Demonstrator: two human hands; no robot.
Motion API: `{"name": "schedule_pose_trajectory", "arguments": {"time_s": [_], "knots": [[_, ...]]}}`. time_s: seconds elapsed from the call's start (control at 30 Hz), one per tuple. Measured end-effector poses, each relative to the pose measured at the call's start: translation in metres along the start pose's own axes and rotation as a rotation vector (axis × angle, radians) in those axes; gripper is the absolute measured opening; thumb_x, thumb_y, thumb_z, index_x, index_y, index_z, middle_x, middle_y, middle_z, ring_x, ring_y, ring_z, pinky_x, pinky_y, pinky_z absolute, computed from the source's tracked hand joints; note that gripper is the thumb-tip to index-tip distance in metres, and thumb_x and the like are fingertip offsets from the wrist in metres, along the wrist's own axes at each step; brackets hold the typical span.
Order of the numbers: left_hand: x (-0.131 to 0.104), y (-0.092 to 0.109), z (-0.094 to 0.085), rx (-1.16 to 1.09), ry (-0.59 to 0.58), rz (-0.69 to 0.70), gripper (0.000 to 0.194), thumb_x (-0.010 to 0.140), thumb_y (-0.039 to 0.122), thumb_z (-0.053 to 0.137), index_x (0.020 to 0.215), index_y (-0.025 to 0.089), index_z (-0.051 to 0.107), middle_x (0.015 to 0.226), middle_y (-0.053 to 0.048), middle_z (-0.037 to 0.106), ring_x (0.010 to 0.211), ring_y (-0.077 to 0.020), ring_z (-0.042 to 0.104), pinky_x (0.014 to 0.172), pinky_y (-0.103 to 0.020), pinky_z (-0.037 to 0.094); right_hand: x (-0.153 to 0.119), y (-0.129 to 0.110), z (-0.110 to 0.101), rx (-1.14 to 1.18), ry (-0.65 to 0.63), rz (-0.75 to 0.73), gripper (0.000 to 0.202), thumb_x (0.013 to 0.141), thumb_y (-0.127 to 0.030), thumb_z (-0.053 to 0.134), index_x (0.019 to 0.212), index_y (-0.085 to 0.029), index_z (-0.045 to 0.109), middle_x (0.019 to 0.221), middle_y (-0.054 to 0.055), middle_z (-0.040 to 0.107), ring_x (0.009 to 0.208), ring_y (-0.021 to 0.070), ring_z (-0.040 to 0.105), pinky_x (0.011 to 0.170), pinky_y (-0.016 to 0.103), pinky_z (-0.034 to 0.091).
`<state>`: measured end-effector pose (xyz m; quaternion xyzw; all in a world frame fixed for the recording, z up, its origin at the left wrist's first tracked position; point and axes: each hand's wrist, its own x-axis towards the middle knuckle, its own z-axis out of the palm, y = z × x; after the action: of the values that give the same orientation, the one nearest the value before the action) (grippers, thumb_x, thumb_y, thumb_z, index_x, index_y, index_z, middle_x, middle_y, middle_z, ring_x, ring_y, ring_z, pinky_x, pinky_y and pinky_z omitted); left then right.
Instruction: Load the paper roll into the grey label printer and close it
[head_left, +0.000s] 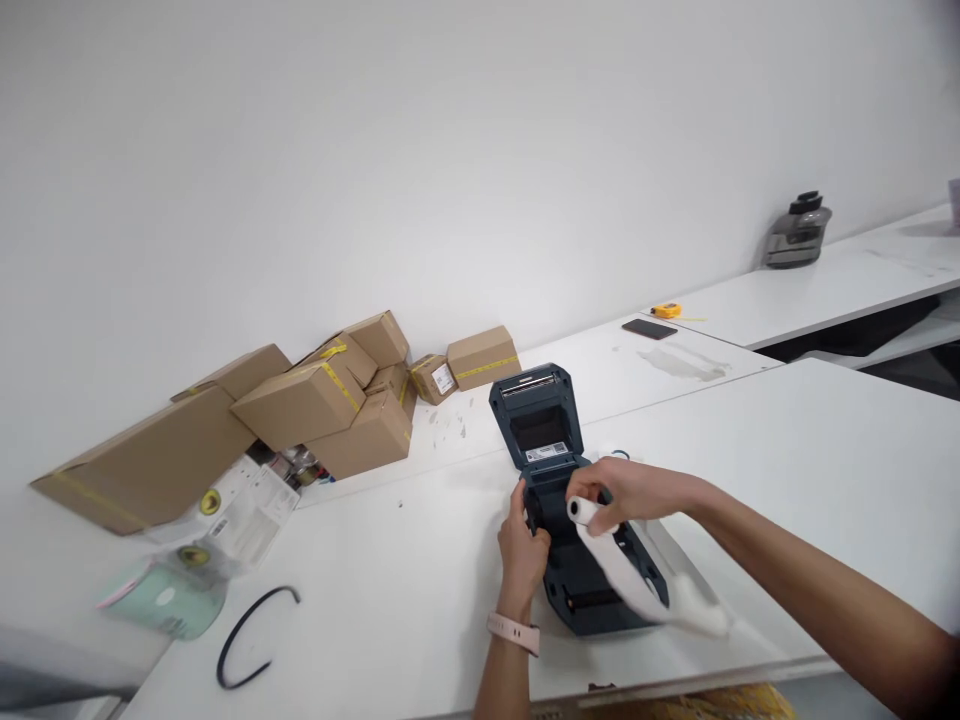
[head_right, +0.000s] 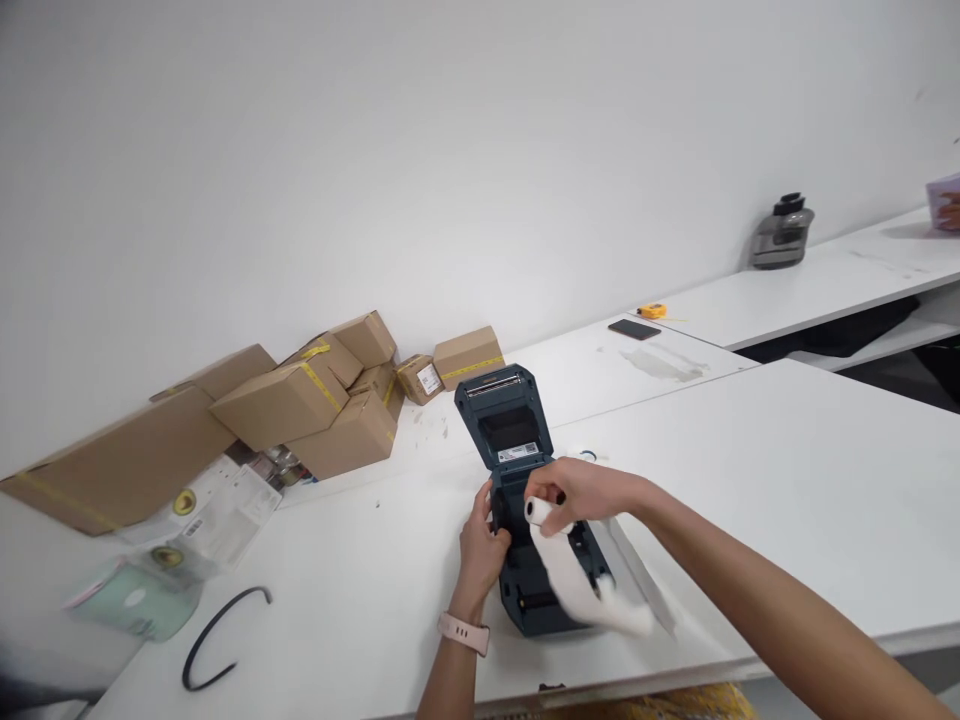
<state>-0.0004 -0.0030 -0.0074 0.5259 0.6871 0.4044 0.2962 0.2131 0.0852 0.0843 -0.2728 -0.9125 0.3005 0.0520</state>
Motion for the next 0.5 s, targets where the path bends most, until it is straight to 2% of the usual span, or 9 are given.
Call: {"name": "schedule_pose_trajectory", "arguments": {"time_s": [0.1, 0.2, 0.4, 0.5], "knots": [[-0.002, 0.0, 0.001, -0.003, 0.02, -0.006, 0.084, 0.068, 0.009, 0.057, 0.148, 0.029, 0.043, 0.137, -0.003, 0.066, 0.12, -0.0224, 0.064, 0.099, -0.029, 0.048, 0.044, 0.0, 0.015, -0.188, -0.057, 0.029, 0.019, 0.066, -0.032, 0.078, 0.08, -0.021, 0.071, 0.075, -0.001, 0.064, 0.074, 0.0185, 0.061, 0.064, 0.027, 0.036], [-0.005, 0.003, 0.003, 0.005, 0.038, -0.014, 0.082, 0.068, 0.01, 0.057, 0.147, 0.028, 0.044, 0.14, -0.003, 0.064, 0.125, -0.0239, 0.061, 0.103, -0.031, 0.046, 0.067, 0.011, 0.031, -0.293, -0.102, 0.05, 0.016, 0.058, -0.026, 0.081, 0.064, -0.02, 0.067, 0.066, -0.001, 0.062, 0.075, 0.0223, 0.063, 0.067, 0.029, 0.035], [-0.004, 0.007, 0.009, 0.015, 0.02, -0.005, 0.078, 0.069, 0.011, 0.057, 0.145, 0.023, 0.047, 0.15, -0.006, 0.054, 0.137, -0.0261, 0.051, 0.113, -0.035, 0.038, 0.078, 0.019, 0.052, -0.415, -0.145, 0.083, 0.019, 0.058, -0.034, 0.08, 0.071, -0.021, 0.074, 0.076, 0.003, 0.073, 0.085, 0.0268, 0.069, 0.077, 0.032, 0.04], [-0.002, 0.006, 0.011, -0.002, 0.002, -0.004, 0.075, 0.068, 0.012, 0.06, 0.142, 0.025, 0.051, 0.151, -0.005, 0.054, 0.14, -0.0254, 0.048, 0.114, -0.035, 0.038, 0.082, 0.018, 0.056, -0.452, -0.141, 0.1, 0.024, 0.057, -0.034, 0.081, 0.076, -0.02, 0.077, 0.085, 0.007, 0.077, 0.089, 0.0291, 0.071, 0.082, 0.035, 0.042]]}}
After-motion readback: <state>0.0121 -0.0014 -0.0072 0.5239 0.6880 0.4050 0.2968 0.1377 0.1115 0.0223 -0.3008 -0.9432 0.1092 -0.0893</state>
